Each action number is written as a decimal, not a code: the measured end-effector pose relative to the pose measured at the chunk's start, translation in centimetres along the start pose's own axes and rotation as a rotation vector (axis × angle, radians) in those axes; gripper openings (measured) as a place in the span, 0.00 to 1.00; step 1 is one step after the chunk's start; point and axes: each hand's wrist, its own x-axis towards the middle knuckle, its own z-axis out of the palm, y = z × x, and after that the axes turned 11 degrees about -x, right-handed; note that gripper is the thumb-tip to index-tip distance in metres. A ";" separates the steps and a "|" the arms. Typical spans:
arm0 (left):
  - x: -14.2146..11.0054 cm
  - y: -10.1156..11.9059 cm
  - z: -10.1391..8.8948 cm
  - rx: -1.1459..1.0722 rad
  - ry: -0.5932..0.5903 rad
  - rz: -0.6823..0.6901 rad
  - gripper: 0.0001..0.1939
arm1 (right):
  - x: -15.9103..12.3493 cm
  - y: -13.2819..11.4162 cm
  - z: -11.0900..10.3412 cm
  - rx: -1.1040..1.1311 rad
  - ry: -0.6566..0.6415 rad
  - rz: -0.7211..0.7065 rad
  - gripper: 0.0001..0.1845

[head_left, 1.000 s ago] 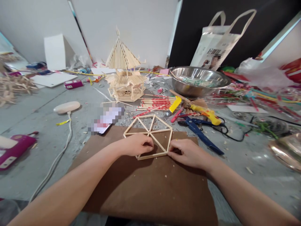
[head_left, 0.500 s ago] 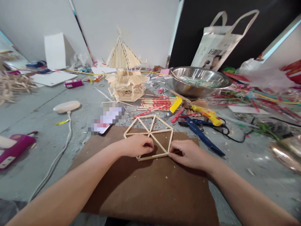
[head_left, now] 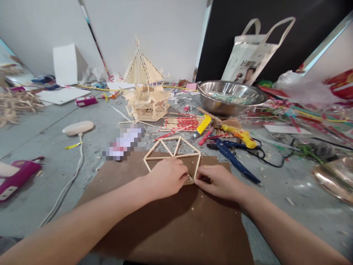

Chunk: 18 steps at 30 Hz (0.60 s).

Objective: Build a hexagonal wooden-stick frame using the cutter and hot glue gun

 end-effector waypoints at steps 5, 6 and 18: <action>0.8 0.2 1.0 0.161 0.009 0.038 0.16 | -0.1 0.2 -0.1 -0.005 0.063 0.019 0.08; 1.0 0.2 1.2 0.163 0.017 0.034 0.17 | -0.1 0.3 -0.1 -0.004 0.076 0.025 0.08; 2.9 0.6 0.9 0.181 0.052 -0.015 0.18 | -0.3 1.4 -0.5 -0.007 0.227 0.075 0.08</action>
